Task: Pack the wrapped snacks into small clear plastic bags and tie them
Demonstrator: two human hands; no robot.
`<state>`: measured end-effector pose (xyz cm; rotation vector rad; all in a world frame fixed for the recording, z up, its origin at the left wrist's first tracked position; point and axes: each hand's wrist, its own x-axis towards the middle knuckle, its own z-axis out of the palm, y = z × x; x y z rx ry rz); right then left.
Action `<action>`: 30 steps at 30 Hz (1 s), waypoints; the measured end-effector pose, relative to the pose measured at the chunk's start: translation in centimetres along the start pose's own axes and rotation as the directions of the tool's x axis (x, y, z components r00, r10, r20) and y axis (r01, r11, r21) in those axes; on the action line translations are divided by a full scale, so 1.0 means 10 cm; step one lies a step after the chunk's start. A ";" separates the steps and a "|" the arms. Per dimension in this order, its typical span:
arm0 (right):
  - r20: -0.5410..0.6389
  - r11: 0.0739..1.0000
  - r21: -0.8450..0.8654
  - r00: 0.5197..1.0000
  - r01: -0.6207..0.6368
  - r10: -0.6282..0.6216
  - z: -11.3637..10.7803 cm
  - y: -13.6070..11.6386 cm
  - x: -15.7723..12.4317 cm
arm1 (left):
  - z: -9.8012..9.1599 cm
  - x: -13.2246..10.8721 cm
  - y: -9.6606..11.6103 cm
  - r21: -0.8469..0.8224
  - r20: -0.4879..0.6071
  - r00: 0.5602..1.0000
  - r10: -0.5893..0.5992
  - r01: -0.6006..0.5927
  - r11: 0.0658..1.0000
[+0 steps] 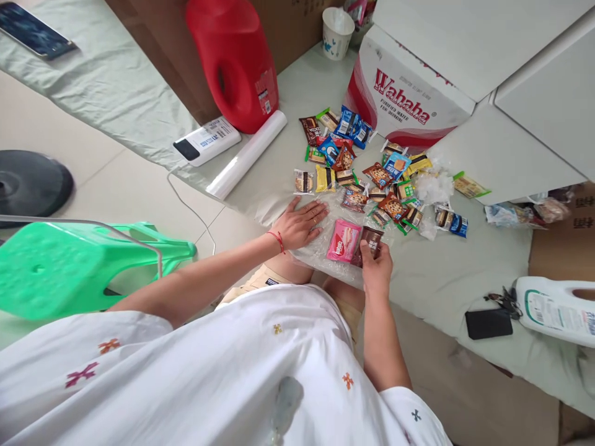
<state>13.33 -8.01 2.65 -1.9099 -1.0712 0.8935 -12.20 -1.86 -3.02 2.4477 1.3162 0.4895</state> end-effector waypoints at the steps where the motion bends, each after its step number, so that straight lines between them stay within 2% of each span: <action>1: 0.031 0.998 0.057 0.999 -0.018 0.017 0.05 0.00 -0.01 | 0.00 0.00 0.00 -0.001 0.000 1.000 0.000 0.000 1.000; 4: 0.047 1.000 0.026 0.999 0.015 -0.016 0.23 -0.02 -0.06 | -0.02 0.00 0.02 0.000 0.003 1.000 -0.005 0.005 1.000; 9: 0.020 0.946 -0.284 0.987 0.157 -0.158 0.47 -0.07 -0.13 | -0.06 0.01 0.04 0.006 0.017 1.000 -0.015 0.015 1.000; 13: -0.002 0.842 -0.489 0.966 0.226 -0.260 0.51 -0.04 -0.19 | -0.09 0.02 0.03 -0.003 0.044 0.999 -0.016 0.016 1.000; 17: 0.002 0.804 -0.544 0.958 0.241 -0.286 0.48 0.00 -0.27 | -0.14 0.01 -0.01 -0.045 0.033 0.999 -0.012 0.013 0.999; 19: 0.039 0.797 -0.542 0.956 0.266 -0.292 0.46 -0.01 -0.30 | -0.16 -0.01 -0.02 -0.087 -0.029 0.999 -0.023 0.021 0.996; 21: 0.078 0.796 -0.525 0.948 0.301 -0.308 0.43 -0.02 -0.32 | -0.19 -0.04 -0.04 -0.157 -0.148 0.987 -0.062 0.039 0.987; 23: 0.082 0.794 -0.499 0.931 0.347 -0.356 0.40 -0.05 -0.34 | -0.21 -0.07 -0.07 -0.275 -0.298 0.942 -0.155 0.071 0.959; 25: 0.077 0.779 -0.467 0.897 0.418 -0.435 0.36 -0.08 -0.37 | -0.24 -0.09 -0.12 -0.420 -0.402 0.869 -0.288 0.105 0.902; 27: 0.169 0.725 -0.432 0.838 0.536 -0.519 0.35 -0.09 -0.43 | -0.28 -0.08 -0.19 -0.550 -0.421 0.805 -0.418 0.140 0.823; 28: 0.261 0.677 -0.412 0.791 0.609 -0.553 0.36 -0.10 -0.47 | -0.32 -0.07 -0.22 -0.595 -0.398 0.782 -0.481 0.179 0.784; 30: 0.474 0.544 -0.370 0.657 0.753 -0.586 0.41 -0.08 -0.55 | -0.39 -0.03 -0.26 -0.635 -0.318 0.743 -0.589 0.295 0.714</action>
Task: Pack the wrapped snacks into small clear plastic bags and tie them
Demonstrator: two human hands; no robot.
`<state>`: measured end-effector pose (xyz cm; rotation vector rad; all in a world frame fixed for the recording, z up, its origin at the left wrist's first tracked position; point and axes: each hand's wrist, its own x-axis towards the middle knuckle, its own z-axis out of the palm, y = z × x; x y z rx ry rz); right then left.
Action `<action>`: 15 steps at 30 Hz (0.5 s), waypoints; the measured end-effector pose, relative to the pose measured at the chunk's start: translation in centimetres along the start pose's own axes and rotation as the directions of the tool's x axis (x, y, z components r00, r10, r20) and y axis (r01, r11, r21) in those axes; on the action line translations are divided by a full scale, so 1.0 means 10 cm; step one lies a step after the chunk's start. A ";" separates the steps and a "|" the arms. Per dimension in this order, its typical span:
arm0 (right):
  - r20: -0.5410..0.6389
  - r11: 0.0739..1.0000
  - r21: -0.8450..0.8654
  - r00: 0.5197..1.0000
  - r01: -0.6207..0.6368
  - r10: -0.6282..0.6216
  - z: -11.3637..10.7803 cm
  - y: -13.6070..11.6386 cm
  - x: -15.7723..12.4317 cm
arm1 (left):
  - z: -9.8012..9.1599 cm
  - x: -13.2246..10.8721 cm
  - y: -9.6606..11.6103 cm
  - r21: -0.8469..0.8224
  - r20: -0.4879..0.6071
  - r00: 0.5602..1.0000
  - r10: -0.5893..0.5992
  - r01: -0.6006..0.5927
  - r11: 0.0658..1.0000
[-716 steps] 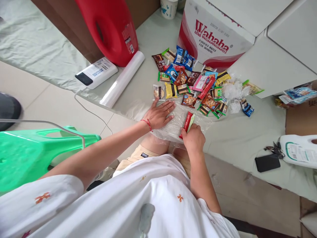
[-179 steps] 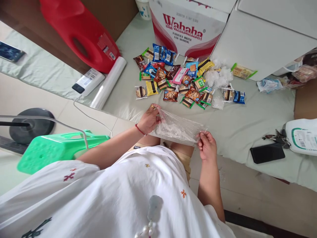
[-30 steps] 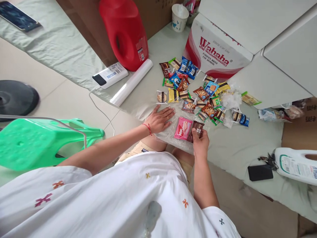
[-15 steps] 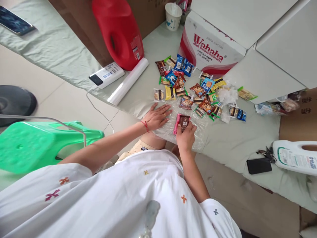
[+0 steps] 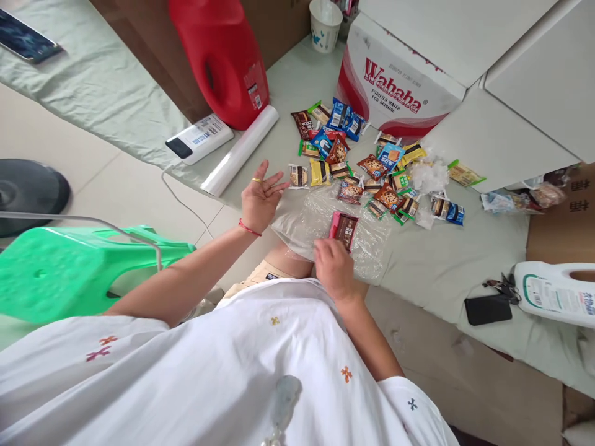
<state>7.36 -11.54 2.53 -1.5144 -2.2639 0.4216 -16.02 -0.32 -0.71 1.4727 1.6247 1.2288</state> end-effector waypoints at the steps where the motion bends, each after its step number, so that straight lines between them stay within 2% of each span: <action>1: 0.073 0.996 -0.035 0.994 0.084 -0.082 0.05 -0.04 -0.02 | -0.01 0.03 0.04 0.040 0.001 0.998 -0.063 0.063 0.997; 4: 0.201 0.961 -0.163 0.961 0.222 -0.188 0.27 -0.14 -0.04 | 0.04 0.08 0.22 0.297 0.034 0.982 -0.185 0.167 0.940; 6: 0.219 0.941 -0.240 0.958 0.237 -0.185 0.42 -0.18 -0.01 | 0.15 0.11 0.35 0.495 0.110 0.969 -0.222 0.140 0.858; 8: 0.194 0.929 -0.298 0.966 0.222 -0.169 0.53 -0.20 0.02 | 0.29 0.14 0.45 0.603 0.209 0.948 -0.241 0.069 0.795; 10: 0.140 0.928 -0.319 0.978 0.192 -0.154 0.56 -0.19 0.03 | 0.43 0.21 0.49 0.625 0.289 0.917 -0.275 0.037 0.780; 12: 0.053 0.947 -0.287 0.990 0.142 -0.132 0.51 -0.17 0.00 | 0.53 0.30 0.51 0.591 0.339 0.889 -0.308 0.054 0.805; 15: -0.118 0.993 -0.118 0.992 0.021 -0.035 0.33 -0.14 -0.14 | 0.64 0.40 0.56 0.464 0.351 0.903 -0.249 0.063 0.884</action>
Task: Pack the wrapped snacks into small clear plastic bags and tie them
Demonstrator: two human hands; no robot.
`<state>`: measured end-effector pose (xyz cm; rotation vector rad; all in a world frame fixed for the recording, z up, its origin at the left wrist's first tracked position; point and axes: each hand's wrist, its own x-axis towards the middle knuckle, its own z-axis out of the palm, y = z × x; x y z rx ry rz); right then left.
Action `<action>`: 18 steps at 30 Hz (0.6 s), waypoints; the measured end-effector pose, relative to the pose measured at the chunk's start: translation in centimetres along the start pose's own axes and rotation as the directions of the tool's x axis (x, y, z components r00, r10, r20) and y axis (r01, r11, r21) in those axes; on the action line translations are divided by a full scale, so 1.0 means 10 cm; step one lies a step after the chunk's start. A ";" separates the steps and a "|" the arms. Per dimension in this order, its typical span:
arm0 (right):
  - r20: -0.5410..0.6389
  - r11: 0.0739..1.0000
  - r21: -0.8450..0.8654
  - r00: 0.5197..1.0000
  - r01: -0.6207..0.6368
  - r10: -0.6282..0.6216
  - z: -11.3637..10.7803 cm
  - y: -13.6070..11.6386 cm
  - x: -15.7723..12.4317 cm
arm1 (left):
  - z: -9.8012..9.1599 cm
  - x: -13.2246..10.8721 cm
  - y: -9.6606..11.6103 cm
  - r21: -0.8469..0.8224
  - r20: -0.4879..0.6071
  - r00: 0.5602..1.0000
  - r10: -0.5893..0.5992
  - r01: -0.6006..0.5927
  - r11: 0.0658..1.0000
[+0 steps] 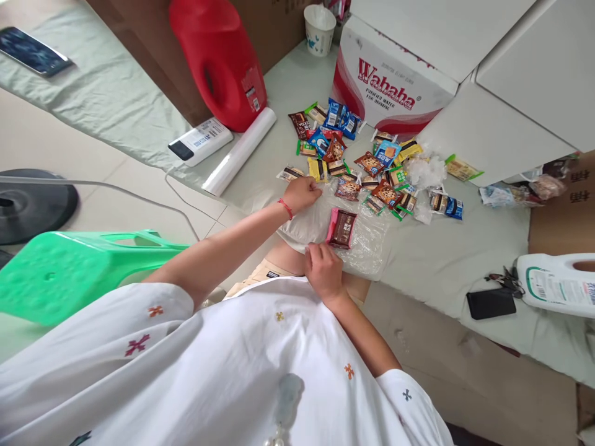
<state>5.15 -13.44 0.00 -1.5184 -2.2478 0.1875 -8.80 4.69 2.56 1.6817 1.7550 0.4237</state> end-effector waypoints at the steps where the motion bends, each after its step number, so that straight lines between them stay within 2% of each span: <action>1: -0.041 0.996 0.072 0.997 -0.061 0.064 -0.07 0.02 -0.05 | 0.01 0.02 0.05 -0.045 -0.024 0.999 0.033 -0.034 0.998; 4: -0.088 0.920 0.273 0.945 -0.280 0.314 -0.25 0.10 -0.22 | 0.09 0.04 0.26 -0.159 -0.028 0.994 0.102 -0.105 0.982; 7: -0.041 0.764 0.448 0.843 -0.464 0.536 -0.32 0.19 -0.37 | 0.23 0.06 0.49 -0.220 0.021 0.989 0.148 -0.140 0.965; 11: 0.092 0.561 0.593 0.741 -0.577 0.665 -0.30 0.26 -0.53 | 0.46 0.08 0.66 -0.251 0.097 0.952 0.292 -0.260 0.932; 13: 0.170 0.500 0.609 0.717 -0.616 0.676 -0.30 0.27 -0.60 | 0.55 0.06 0.65 -0.234 0.174 0.896 0.408 -0.365 0.901; 15: 0.228 0.494 0.588 0.717 -0.641 0.659 -0.34 0.29 -0.65 | 0.61 0.01 0.60 -0.171 0.244 0.807 0.538 -0.510 0.843; 17: 0.177 0.554 0.528 0.721 -0.644 0.670 -0.42 0.37 -0.68 | 0.64 -0.06 0.52 -0.083 0.256 0.711 0.655 -0.659 0.748; 18: 0.094 0.603 0.481 0.721 -0.636 0.686 -0.47 0.43 -0.68 | 0.64 -0.11 0.48 -0.035 0.237 0.676 0.698 -0.712 0.701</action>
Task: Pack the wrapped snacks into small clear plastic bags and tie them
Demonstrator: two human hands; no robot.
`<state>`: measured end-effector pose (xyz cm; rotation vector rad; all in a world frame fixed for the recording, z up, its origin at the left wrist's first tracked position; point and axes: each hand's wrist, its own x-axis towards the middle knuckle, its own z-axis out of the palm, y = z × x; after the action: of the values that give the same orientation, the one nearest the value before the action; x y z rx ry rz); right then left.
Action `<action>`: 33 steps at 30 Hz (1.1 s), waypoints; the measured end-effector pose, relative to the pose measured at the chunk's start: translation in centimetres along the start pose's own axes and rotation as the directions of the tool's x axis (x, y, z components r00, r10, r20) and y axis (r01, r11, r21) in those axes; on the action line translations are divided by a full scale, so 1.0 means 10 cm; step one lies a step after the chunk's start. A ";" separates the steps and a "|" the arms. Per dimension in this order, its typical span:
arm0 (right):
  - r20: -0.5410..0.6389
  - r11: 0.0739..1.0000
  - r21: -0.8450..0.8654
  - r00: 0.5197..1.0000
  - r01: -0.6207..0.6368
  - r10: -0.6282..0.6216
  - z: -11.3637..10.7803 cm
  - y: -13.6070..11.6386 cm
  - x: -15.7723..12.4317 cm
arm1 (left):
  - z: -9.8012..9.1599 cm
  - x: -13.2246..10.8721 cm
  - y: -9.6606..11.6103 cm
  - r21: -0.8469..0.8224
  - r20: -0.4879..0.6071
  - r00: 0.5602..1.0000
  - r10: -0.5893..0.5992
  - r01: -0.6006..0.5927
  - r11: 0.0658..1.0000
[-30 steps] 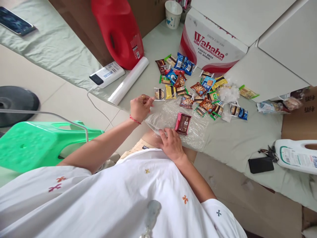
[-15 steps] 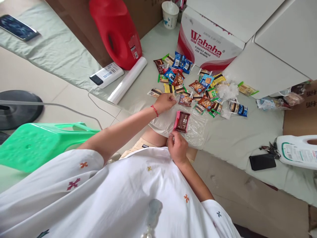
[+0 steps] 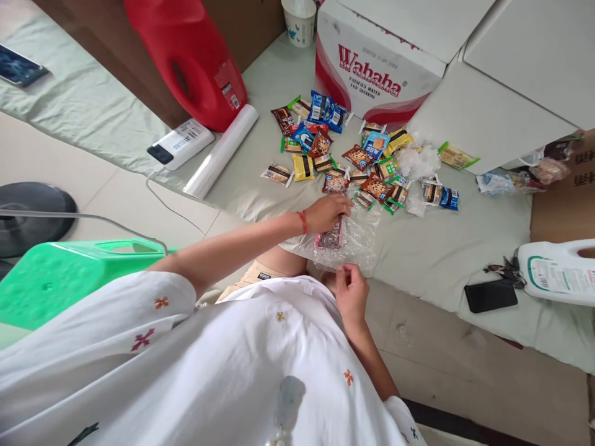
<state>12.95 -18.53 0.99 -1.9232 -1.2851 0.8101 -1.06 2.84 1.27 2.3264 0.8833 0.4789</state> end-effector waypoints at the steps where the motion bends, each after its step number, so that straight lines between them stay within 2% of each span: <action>1: -0.104 0.997 -0.074 0.994 0.036 -0.044 -0.08 0.03 0.06 | 0.01 -0.06 0.01 0.060 -0.034 0.999 0.034 -0.032 0.998; 3: -0.284 0.967 -0.242 0.946 0.084 -0.153 -0.23 0.11 0.25 | 0.01 -0.19 0.06 0.156 -0.129 0.991 0.036 -0.016 0.988; 4: -0.327 0.943 -0.322 0.924 0.090 -0.200 -0.28 0.16 0.37 | 0.01 -0.24 0.08 0.185 -0.179 0.984 0.015 0.018 0.983; 6: -0.326 0.890 -0.449 0.911 0.084 -0.251 -0.35 0.27 0.61 | 0.02 -0.32 0.11 0.202 -0.241 0.970 -0.028 0.079 0.976; 9: -0.229 0.852 -0.510 0.935 0.122 -0.271 -0.33 0.34 0.94 | 0.06 -0.37 0.10 0.186 -0.204 0.978 -0.048 0.087 0.979; 12: -0.114 0.912 -0.352 0.958 0.210 -0.264 -0.22 0.28 1.10 | 0.11 -0.37 0.06 0.185 -0.140 0.989 -0.053 0.079 0.979; 15: -0.044 0.991 0.010 0.990 0.137 -0.136 -0.14 0.12 1.11 | 0.13 -0.38 0.06 0.204 -0.149 0.986 -0.082 0.111 0.973; 18: 0.058 0.934 0.354 0.998 -0.041 0.021 -0.08 -0.05 1.03 | 0.13 -0.39 0.10 0.215 -0.182 0.979 -0.094 0.133 0.968; 19: 0.086 0.907 0.414 0.996 -0.070 0.038 -0.06 -0.10 1.01 | 0.13 -0.39 0.12 0.214 -0.181 0.979 -0.096 0.135 0.968; 21: 0.107 0.903 0.428 0.994 -0.049 0.003 -0.01 -0.21 0.96 | 0.14 -0.38 0.16 0.197 -0.166 0.981 -0.105 0.137 0.971; 23: 0.120 0.942 0.330 0.988 0.056 -0.101 0.06 -0.31 0.93 | 0.16 -0.36 0.18 0.129 -0.143 0.979 -0.146 0.165 0.978; 25: 0.161 0.959 0.179 0.955 0.218 -0.247 0.12 -0.41 0.90 | 0.16 -0.34 0.15 0.039 -0.115 0.972 -0.205 0.210 0.977; 28: 0.239 0.908 -0.053 0.888 0.416 -0.393 0.19 -0.52 0.86 | 0.10 -0.36 0.01 -0.229 -0.080 0.956 -0.282 0.258 0.939; 29: 0.266 0.885 -0.136 0.877 0.446 -0.401 0.21 -0.54 0.84 | 0.06 -0.39 -0.05 -0.367 -0.066 0.948 -0.312 0.267 0.891; 31: 0.321 0.831 -0.298 0.869 0.469 -0.375 0.24 -0.58 0.81 | -0.04 -0.44 -0.16 -0.636 -0.028 0.912 -0.410 0.300 0.711; 33: 0.372 0.767 -0.418 0.862 0.487 -0.344 0.26 -0.61 0.80 | -0.12 -0.48 -0.23 -0.743 -0.034 0.834 -0.551 0.347 0.572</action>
<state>10.28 -8.83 3.39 -1.8078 -2.1869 0.5481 -6.17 1.42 0.13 1.2592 1.1255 0.7532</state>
